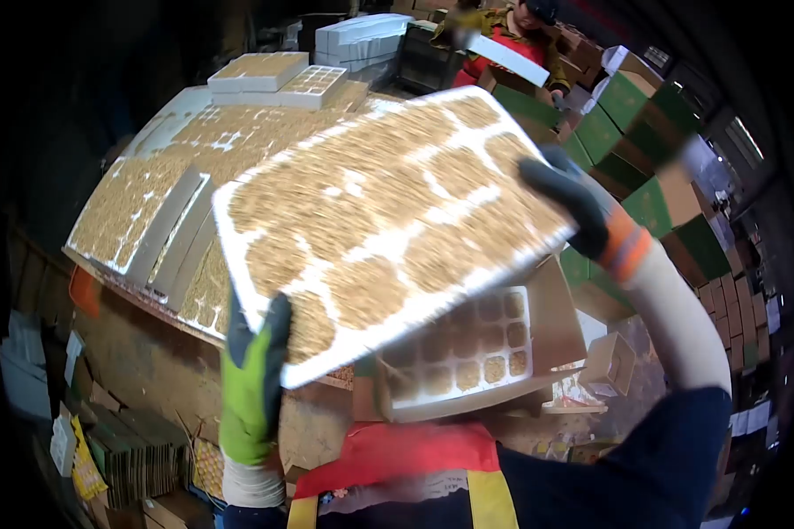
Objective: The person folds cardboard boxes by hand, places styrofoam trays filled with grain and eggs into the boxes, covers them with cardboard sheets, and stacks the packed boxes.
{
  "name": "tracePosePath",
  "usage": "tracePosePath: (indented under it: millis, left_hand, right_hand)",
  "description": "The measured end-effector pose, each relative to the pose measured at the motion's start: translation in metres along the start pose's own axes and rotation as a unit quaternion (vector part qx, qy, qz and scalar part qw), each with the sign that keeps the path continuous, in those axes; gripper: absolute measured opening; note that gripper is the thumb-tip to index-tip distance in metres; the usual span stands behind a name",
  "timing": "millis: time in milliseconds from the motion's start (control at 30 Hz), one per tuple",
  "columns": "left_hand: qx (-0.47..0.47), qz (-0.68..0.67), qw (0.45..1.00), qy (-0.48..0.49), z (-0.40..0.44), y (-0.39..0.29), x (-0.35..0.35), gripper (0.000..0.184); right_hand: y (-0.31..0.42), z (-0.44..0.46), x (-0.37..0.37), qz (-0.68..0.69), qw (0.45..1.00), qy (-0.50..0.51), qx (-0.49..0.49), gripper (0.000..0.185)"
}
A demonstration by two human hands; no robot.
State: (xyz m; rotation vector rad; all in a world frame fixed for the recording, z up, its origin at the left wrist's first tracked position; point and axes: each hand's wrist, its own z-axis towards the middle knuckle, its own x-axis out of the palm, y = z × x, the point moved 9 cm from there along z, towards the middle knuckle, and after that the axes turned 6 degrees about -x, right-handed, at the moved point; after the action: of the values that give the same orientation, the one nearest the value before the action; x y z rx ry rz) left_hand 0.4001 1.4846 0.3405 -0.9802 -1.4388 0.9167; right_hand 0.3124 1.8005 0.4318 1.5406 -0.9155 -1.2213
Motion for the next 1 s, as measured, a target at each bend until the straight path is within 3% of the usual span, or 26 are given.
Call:
tracePosePath:
  millis: [67,100,167,200,267,333,367,400,467,500,533,600,667,733,767,800,833,900,933,1000]
  left_hand:
    - [0.02,0.1,0.993,0.067,-0.016,0.015,0.039,0.083]
    - [0.048,0.167,0.98,0.093,-0.025,0.022,0.056,0.085]
    - [0.203,0.414,0.881,0.11,-0.042,0.024,0.081,0.089]
    - [0.15,0.452,0.868,0.142,-0.046,0.041,0.087,0.093]
    - [0.139,0.51,0.84,0.123,-0.045,0.062,0.082,0.094]
    - [0.159,0.545,0.82,0.072,-0.043,0.06,0.072,0.092]
    - [0.148,0.464,0.867,0.102,-0.044,0.064,0.067,0.091]
    - [0.202,0.431,0.873,0.105,-0.044,0.07,0.06,0.094]
    - [0.178,0.335,0.921,0.091,-0.037,0.075,0.051,0.1]
    - [0.244,0.44,0.863,0.053,-0.041,0.05,0.061,0.107]
    - [0.253,0.532,0.807,0.035,-0.038,0.037,0.068,0.107]
    - [0.287,0.631,0.709,0.128,-0.033,0.026,0.105,0.1]
    - [0.316,0.633,0.655,0.266,-0.032,0.037,0.149,0.083]
    - [0.315,0.643,0.589,0.374,-0.029,0.068,0.184,0.082]
    - [0.328,0.675,0.537,0.385,-0.026,0.085,0.195,0.091]
    - [0.269,0.696,0.505,0.434,-0.021,0.105,0.204,0.094]
    - [0.256,0.714,0.482,0.438,-0.018,0.114,0.216,0.097]
    - [0.243,0.759,0.425,0.428,-0.017,0.128,0.233,0.104]
    - [0.262,0.761,0.405,0.433,-0.017,0.134,0.239,0.103]
    - [0.211,0.777,0.399,0.438,-0.013,0.149,0.244,0.101]
  right_hand:
    - [0.002,-0.065,-0.039,-0.073,0.992,-0.09,-0.044,0.061]
    - [-0.003,-0.092,-0.046,-0.038,0.992,-0.112,-0.041,0.063]
    - [-0.022,-0.141,-0.065,-0.028,0.988,-0.143,-0.043,0.067]
    - [-0.039,-0.157,-0.074,-0.049,0.985,-0.154,-0.05,0.07]
    - [-0.063,-0.174,-0.071,-0.108,0.98,-0.163,-0.042,0.067]
    - [-0.093,-0.178,-0.063,-0.189,0.965,-0.18,-0.028,0.059]
    - [-0.119,-0.172,-0.059,-0.126,0.976,-0.179,0.008,0.066]
    - [-0.14,-0.167,-0.055,-0.063,0.982,-0.175,0.041,0.072]
    - [-0.135,-0.153,-0.047,-0.102,0.984,-0.136,0.047,0.073]
    - [-0.144,-0.15,-0.053,-0.124,0.984,-0.12,0.05,0.075]
    - [-0.156,-0.146,-0.058,-0.168,0.979,-0.113,0.031,0.076]
    - [-0.174,-0.148,-0.056,-0.332,0.935,-0.077,0.099,0.072]
    - [-0.19,-0.141,-0.044,-0.425,0.892,0.007,0.153,0.066]
    - [-0.203,-0.133,-0.043,-0.484,0.872,0.017,0.073,0.058]
    - [-0.207,-0.129,-0.037,-0.541,0.839,0.036,0.047,0.051]
    - [-0.208,-0.124,-0.033,-0.597,0.8,0.055,0.02,0.045]
    - [-0.206,-0.122,-0.035,-0.592,0.804,0.046,0.016,0.045]
    - [-0.18,-0.125,-0.03,-0.587,0.799,0.048,-0.122,0.029]
    - [-0.172,-0.126,-0.045,-0.581,0.803,0.042,-0.126,0.029]
    - [-0.109,-0.148,-0.101,-0.464,0.776,-0.16,-0.397,0.021]
